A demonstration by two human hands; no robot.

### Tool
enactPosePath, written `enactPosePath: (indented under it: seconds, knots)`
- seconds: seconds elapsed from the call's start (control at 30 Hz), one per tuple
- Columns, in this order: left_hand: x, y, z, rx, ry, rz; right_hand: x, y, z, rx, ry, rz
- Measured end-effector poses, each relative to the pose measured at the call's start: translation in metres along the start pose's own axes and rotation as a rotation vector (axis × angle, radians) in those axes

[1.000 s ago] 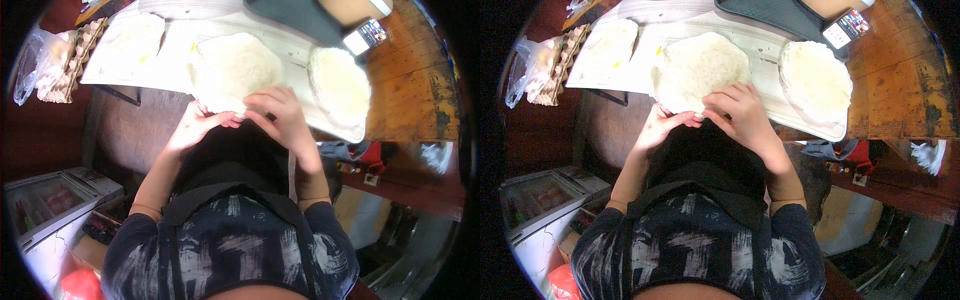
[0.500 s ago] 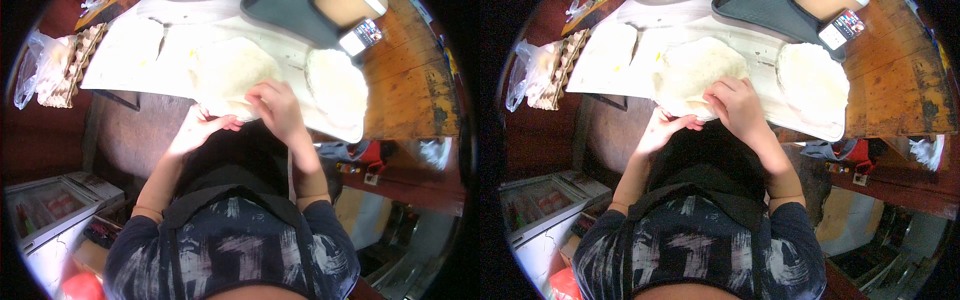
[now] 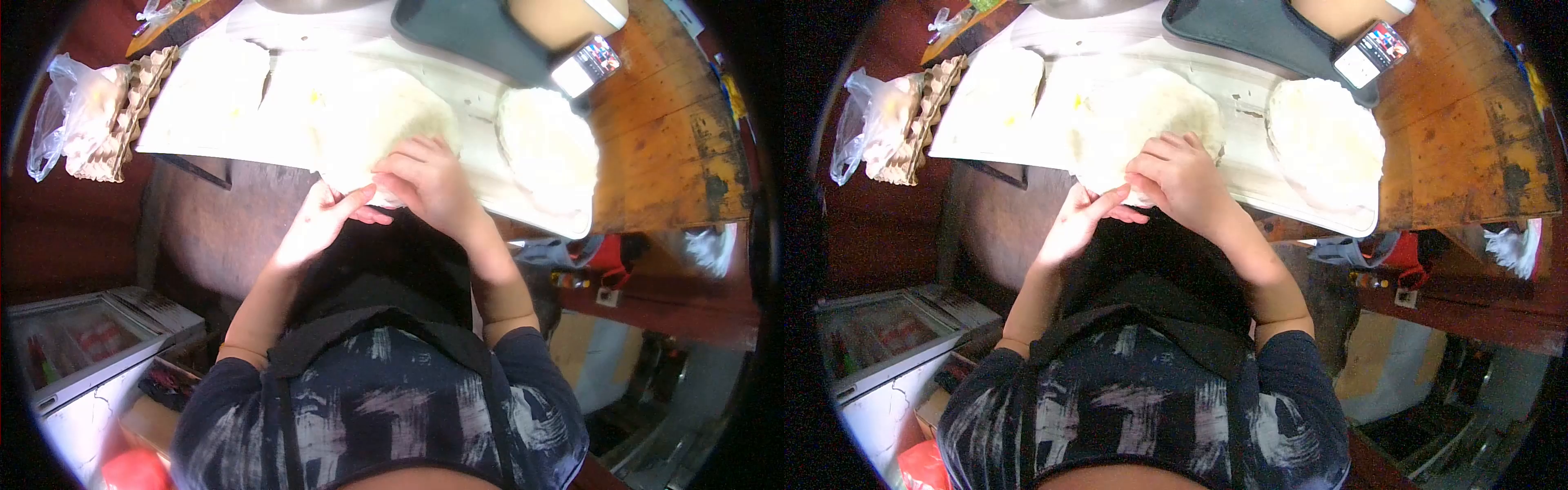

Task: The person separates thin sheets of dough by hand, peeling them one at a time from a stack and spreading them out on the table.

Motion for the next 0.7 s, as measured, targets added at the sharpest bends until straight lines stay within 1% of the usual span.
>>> enactPosePath:
  seconds: [0.1, 0.17, 0.3, 0.4, 0.47, 0.6, 0.67, 0.7]
  knots:
    - [0.003, 0.0, -0.002, 0.049, -0.025, 0.002, 0.003, 0.006, 0.001, 0.017, -0.007, 0.027]
    - [0.003, 0.0, -0.003, 0.068, -0.038, -0.009, 0.0, 0.01, -0.003, 0.075, 0.02, 0.07]
    - [-0.003, 0.003, -0.007, 0.049, 0.027, -0.035, 0.007, 0.009, 0.001, 0.141, 0.061, 0.122]
    - [-0.001, 0.004, -0.005, 0.05, 0.036, -0.007, 0.007, 0.01, 0.003, 0.19, 0.053, 0.176]
    - [0.001, 0.004, -0.003, 0.033, 0.116, -0.005, 0.005, 0.013, 0.002, 0.22, 0.028, 0.253]
    - [0.002, 0.006, -0.008, 0.051, 0.062, -0.003, 0.009, 0.012, 0.008, 0.243, 0.036, 0.292]
    - [0.005, 0.006, -0.008, 0.05, 0.02, -0.027, 0.01, 0.012, 0.009, 0.329, 0.092, 0.337]
    - [0.004, 0.007, -0.008, 0.049, 0.021, -0.027, 0.011, 0.011, 0.01, 0.329, 0.093, 0.339]
Point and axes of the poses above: each hand's wrist, its own y-axis towards the middle knuckle, its own x-axis out of the palm, z = x × y, the point moved 1 cm from there along y, towards the middle knuckle, and after that the axes turned 7 degrees about -y, right-handed, at the moved point
